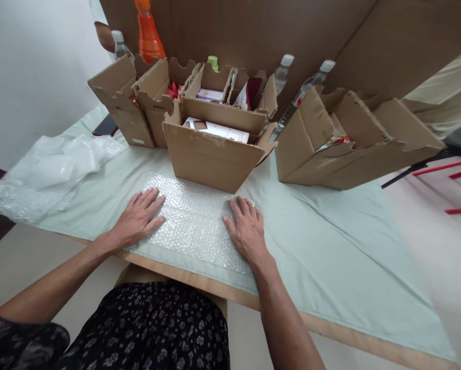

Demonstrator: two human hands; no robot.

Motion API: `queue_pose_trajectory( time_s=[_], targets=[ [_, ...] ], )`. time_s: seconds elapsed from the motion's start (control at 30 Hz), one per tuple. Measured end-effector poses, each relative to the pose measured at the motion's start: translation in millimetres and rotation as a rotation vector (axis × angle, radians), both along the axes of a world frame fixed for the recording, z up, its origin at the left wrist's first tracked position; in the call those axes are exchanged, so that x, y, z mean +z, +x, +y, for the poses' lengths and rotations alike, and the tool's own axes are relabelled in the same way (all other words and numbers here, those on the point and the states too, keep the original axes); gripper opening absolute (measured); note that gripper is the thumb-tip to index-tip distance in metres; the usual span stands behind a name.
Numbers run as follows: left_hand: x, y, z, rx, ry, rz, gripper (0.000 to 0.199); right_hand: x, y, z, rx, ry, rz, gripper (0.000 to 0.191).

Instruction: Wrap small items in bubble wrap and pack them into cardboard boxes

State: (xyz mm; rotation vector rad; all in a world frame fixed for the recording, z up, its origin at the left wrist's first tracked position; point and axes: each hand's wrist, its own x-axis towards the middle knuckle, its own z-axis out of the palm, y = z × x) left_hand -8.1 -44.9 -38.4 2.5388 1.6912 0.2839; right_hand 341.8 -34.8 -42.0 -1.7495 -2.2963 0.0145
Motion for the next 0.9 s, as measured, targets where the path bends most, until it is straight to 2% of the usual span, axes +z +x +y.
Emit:
queue_pose_trajectory(
  time_s=[0.1, 0.27, 0.4, 0.5, 0.73, 0.9],
  targets=[
    [1.5, -1, -2, -0.03, 0.035, -0.036, 0.054, -1.3, 7, -15, 0.039, 0.025, 0.064, 0.046],
    [2.7, -2, -5, -0.038, 0.109, -0.099, 0.049, 2.6, 14, -51, 0.091, 0.156, 0.157, 0.038],
    [2.0, -2, -5, -0.054, 0.088, -0.112, 0.048, 13.4, 8, -69, 0.259, 0.039, 0.133, 0.043],
    [1.3, -2, -5, -0.047, 0.074, -0.111, 0.048, 15.8, 0, -74, 0.297, -0.027, 0.08, 0.048],
    [2.1, -2, -5, -0.05, 0.078, -0.087, 0.048, 7.6, -8, -73, 0.258, 0.097, 0.015, 0.033],
    [1.7, -3, -6, -0.06, 0.096, -0.063, 0.048, 9.3, -9, -72, 0.257, 0.098, 0.015, 0.031]
  ],
)
